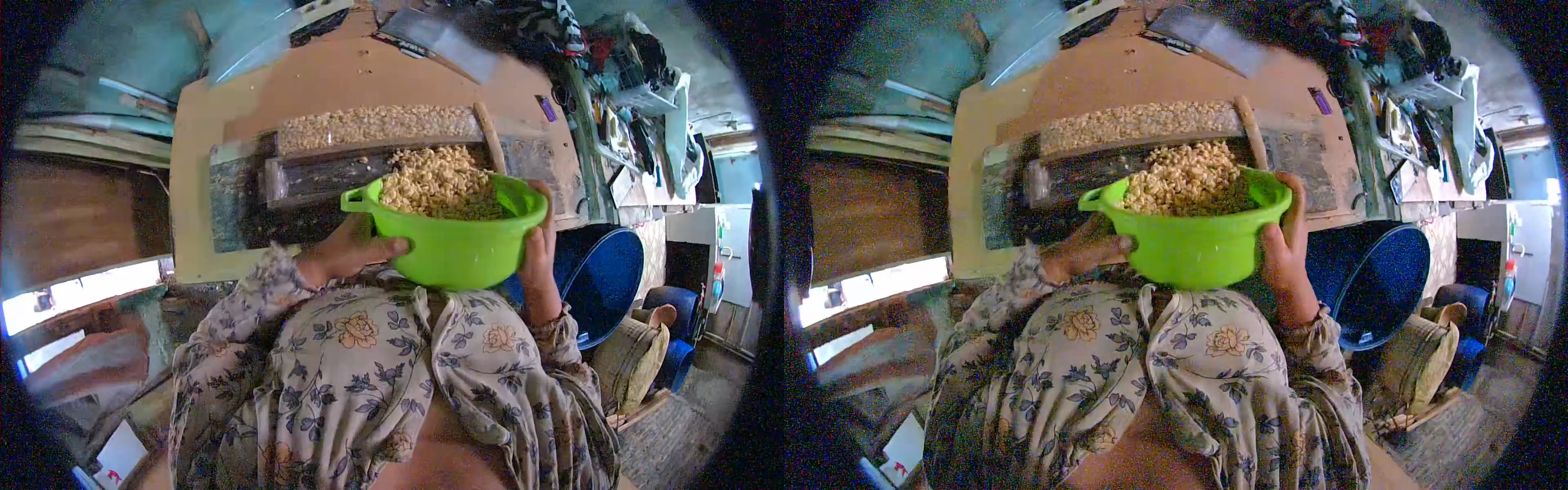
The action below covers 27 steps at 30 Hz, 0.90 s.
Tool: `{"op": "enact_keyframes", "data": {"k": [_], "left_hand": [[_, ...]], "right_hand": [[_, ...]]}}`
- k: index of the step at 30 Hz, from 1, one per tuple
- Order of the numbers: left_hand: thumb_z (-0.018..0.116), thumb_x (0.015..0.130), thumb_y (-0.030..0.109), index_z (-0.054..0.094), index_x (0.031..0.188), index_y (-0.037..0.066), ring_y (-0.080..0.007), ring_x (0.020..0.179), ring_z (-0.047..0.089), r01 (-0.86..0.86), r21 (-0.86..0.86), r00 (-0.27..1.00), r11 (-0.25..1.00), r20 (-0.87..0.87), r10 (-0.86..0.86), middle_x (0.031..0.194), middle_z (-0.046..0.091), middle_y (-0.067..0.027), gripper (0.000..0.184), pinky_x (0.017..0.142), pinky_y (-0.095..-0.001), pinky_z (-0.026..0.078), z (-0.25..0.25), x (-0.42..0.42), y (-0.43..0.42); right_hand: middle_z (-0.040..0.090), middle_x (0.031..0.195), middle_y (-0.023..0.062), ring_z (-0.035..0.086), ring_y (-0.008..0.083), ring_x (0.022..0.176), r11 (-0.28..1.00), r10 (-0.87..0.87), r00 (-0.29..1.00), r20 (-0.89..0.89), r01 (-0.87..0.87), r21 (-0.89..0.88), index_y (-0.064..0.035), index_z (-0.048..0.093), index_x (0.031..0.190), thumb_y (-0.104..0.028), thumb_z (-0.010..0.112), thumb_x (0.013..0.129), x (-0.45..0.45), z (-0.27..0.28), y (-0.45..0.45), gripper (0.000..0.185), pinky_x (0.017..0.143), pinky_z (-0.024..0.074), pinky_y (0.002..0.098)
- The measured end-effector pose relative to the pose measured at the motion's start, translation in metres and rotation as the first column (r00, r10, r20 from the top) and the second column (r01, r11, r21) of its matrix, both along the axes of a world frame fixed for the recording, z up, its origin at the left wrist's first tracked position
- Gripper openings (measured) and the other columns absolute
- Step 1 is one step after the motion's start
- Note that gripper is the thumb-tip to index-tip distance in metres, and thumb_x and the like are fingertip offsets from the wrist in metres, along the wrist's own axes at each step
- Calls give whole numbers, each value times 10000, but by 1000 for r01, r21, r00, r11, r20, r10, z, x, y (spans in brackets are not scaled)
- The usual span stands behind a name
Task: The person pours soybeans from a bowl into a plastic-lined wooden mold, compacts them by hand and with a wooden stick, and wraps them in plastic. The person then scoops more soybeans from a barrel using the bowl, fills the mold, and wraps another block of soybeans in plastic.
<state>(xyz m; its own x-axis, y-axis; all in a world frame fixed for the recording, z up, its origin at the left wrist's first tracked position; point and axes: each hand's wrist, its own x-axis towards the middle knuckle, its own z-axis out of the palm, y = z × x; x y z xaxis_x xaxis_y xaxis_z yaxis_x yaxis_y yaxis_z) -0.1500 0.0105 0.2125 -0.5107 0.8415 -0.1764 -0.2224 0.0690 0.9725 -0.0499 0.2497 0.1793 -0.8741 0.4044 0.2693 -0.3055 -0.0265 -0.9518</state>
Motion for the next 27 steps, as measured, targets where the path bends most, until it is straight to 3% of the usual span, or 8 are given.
{"op": "enact_keyframes", "data": {"k": [1,3,7,12,15,17,18,27], "left_hand": [[590,792,276,468,1101,-32,-180,956,510,-8,3,1000,1000,0,8,1071,534,-110,453,829,-306,412,0,-3,-2],[590,794,264,460,1113,-25,-172,953,506,-68,191,892,979,451,-25,1065,534,-112,450,824,-307,412,-2,-1,-8],[582,784,329,287,1271,102,-222,1123,399,5,-212,982,977,187,36,1227,417,-56,613,892,-387,368,22,-2,-35],[586,774,345,283,1276,110,-214,1122,395,-16,-171,956,985,286,65,1242,398,-47,631,886,-363,367,22,-7,-53],[580,783,311,279,1278,92,-208,1121,397,-45,-101,991,994,-129,32,1243,396,-53,620,914,-339,341,17,-6,-75],[575,790,263,290,1266,55,-202,1128,388,-78,-430,982,900,121,143,1230,408,-69,593,954,-327,297,17,-11,-85],[569,795,236,306,1253,27,-201,1120,392,-152,-87,984,985,-103,143,1205,430,-80,568,966,-326,283,13,-5,-86],[618,775,250,370,1184,4,-178,1017,467,-306,-134,944,943,89,319,1112,500,-93,538,905,-314,357,16,-5,-118]], "right_hand": [[424,1127,145,419,214,1028,1000,21,998,-65,-20,6,15,256,1231,-394,517,774,-3,13,-7,667,895,323,313],[431,1116,138,420,208,1014,999,36,998,60,-37,18,3,269,1224,-326,503,761,-4,3,-16,614,888,326,313],[440,1099,138,422,218,1019,998,10,997,73,-15,57,5,313,1185,-321,492,757,-15,-10,-30,567,888,324,331],[438,1101,147,422,230,1034,979,12,1000,26,-17,203,11,321,1175,-397,474,771,-27,6,-45,595,898,322,334],[435,1116,150,434,237,1029,974,68,998,-20,-62,218,12,312,1186,-445,466,779,-27,5,-58,631,893,332,338],[431,1132,156,441,238,1026,987,-30,986,165,3,162,7,297,1202,-441,471,781,-32,-10,-74,639,886,340,342],[422,1148,158,425,228,1044,974,115,989,94,-131,185,-1,282,1216,-392,468,788,-32,1,-70,609,895,329,335],[430,1115,144,424,216,1013,982,183,982,-38,-180,65,-2,286,1199,-405,489,771,-50,27,-106,622,881,330,319]]}}
